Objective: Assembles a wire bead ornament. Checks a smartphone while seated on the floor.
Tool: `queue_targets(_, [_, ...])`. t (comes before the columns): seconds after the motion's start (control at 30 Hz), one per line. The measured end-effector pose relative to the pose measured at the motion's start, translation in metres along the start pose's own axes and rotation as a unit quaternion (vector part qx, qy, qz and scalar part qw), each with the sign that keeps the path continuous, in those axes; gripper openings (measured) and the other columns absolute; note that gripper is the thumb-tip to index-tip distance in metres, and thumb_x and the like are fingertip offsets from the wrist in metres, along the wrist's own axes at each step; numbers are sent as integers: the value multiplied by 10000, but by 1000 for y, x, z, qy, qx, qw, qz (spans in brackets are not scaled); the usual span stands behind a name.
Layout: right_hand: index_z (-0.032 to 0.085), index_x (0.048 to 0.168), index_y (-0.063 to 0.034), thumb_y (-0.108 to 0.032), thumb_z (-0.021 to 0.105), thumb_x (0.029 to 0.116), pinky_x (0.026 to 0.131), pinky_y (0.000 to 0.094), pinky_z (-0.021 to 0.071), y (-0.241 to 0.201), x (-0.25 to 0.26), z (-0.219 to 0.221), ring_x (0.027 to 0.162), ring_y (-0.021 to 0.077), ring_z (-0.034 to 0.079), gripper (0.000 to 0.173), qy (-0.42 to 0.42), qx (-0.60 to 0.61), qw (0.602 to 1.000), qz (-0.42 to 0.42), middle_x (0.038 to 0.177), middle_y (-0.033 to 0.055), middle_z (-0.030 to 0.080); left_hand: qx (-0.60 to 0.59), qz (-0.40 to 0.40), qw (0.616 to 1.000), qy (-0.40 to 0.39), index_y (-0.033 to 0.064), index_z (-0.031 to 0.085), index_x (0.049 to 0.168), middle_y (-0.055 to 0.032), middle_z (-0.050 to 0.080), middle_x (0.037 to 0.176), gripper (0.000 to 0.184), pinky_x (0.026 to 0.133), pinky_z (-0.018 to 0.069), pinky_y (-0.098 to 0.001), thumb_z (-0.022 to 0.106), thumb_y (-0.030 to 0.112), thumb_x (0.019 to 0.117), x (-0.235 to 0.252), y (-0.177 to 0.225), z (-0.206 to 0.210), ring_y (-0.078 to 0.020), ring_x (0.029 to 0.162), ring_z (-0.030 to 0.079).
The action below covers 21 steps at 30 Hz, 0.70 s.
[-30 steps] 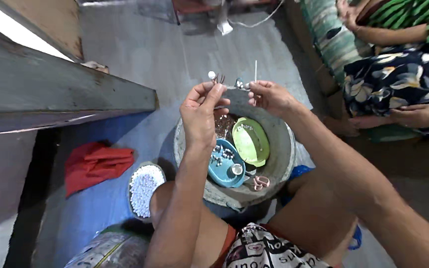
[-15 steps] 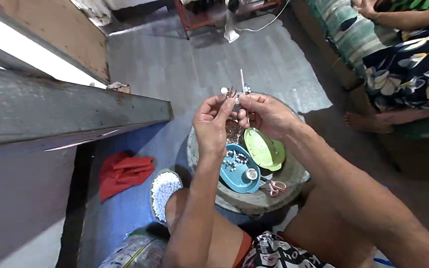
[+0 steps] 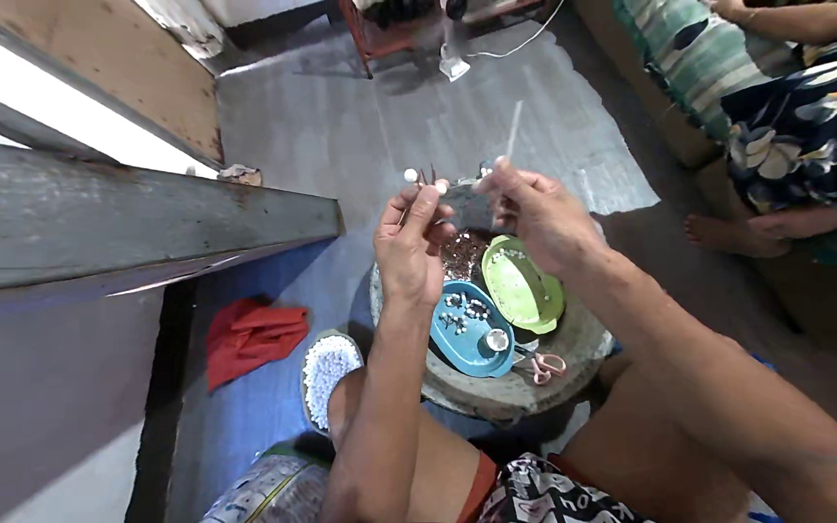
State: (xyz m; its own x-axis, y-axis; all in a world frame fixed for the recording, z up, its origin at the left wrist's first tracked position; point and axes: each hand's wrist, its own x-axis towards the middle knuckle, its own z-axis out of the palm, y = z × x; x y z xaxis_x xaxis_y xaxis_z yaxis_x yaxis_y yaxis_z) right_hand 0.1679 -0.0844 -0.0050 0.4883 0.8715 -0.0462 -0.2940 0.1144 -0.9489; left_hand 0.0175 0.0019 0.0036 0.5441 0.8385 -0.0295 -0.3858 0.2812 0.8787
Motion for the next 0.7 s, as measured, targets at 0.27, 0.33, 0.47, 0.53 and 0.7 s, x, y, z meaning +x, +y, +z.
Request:
queue_targets(0.27, [675,1194,65,-37,574,1036,812,319,629,-10,-10,6,873,153,720,214,11,-89,949,-302,1024,99,742,-68,9,998,3,111,648,1135,-102,703,1179,111,843,605,-265,615,108,1030,1,5,-1,-152,959,723])
queue_targets(0.33, [663,1217,64,-33,583,1033,820,309,626,-11,-18,11,904,159,711,222,4,-147,933,-328,1062,104,723,-69,5,998,9,106,655,1134,-104,706,1180,114,843,608,-266,627,107,1023,0,5,0,-155,958,728])
queue_targets(0.47, [692,1188,56,-35,613,1018,812,322,630,-7,-20,15,919,173,709,208,13,-208,911,-356,1086,117,716,-67,8,998,9,107,662,1144,-103,709,1192,126,863,609,-275,634,109,1021,-2,7,2,-161,978,732])
queue_targets(0.53, [696,1191,46,-42,618,1019,792,309,631,-5,-21,16,900,158,708,209,17,-216,909,-355,1083,110,718,-65,14,998,4,106,661,1135,-104,707,1186,119,869,610,-283,636,101,1018,-3,7,2,-165,980,732])
queue_targets(0.7, [698,1189,47,-32,627,1010,799,308,628,-2,-20,18,909,157,708,208,16,-221,907,-358,1083,112,720,-71,25,997,-12,86,664,1111,-125,703,1178,105,883,612,-305,642,75,1009,-3,5,4,-186,995,731])
